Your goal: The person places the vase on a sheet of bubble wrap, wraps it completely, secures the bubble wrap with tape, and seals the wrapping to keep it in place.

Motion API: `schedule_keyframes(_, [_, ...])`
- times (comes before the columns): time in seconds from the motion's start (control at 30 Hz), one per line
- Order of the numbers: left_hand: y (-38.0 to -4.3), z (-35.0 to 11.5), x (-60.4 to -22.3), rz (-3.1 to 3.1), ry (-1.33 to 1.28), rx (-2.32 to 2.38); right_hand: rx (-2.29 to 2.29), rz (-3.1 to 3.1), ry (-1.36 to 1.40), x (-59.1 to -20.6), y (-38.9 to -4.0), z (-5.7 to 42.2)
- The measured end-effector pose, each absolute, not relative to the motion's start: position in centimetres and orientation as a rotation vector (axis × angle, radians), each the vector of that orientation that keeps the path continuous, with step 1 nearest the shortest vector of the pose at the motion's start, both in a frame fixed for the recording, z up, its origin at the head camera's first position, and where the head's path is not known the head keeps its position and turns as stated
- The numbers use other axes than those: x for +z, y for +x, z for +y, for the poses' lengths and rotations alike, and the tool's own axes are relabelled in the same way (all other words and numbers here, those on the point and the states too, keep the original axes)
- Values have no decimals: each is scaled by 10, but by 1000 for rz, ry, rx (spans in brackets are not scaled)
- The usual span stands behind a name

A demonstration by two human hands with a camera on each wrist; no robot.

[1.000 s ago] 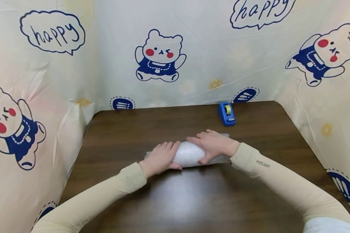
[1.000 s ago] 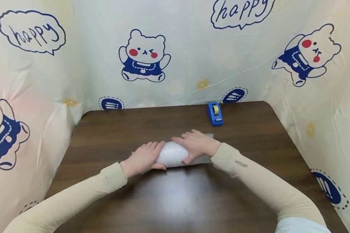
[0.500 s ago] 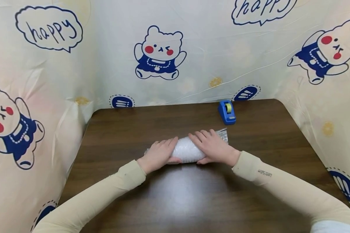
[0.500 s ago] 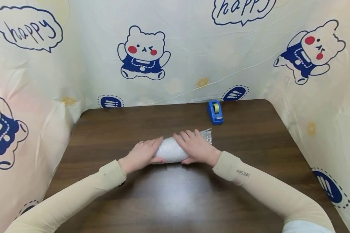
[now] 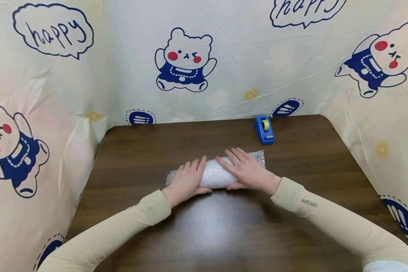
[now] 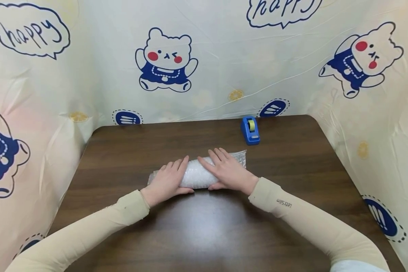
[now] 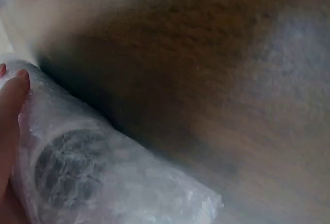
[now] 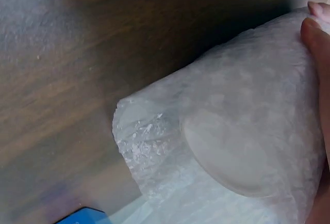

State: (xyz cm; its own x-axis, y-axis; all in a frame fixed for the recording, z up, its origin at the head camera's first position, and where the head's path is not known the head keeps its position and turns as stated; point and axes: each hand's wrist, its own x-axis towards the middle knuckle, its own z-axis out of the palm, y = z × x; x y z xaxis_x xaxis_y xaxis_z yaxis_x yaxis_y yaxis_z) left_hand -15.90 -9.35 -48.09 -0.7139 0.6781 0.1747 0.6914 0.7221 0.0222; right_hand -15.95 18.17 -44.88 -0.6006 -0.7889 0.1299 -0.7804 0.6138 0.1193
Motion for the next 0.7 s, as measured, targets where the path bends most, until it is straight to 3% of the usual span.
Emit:
schedule_keyframes(0.47, [-161, -94, -482, -2675, -1168, 13, -3, -2688, 1291, -454, -157, 184])
schedule_keyframes(0.7, [-161, -93, -482, -2682, -1173, -40, 750, -3030, 1229, -416, -176, 203])
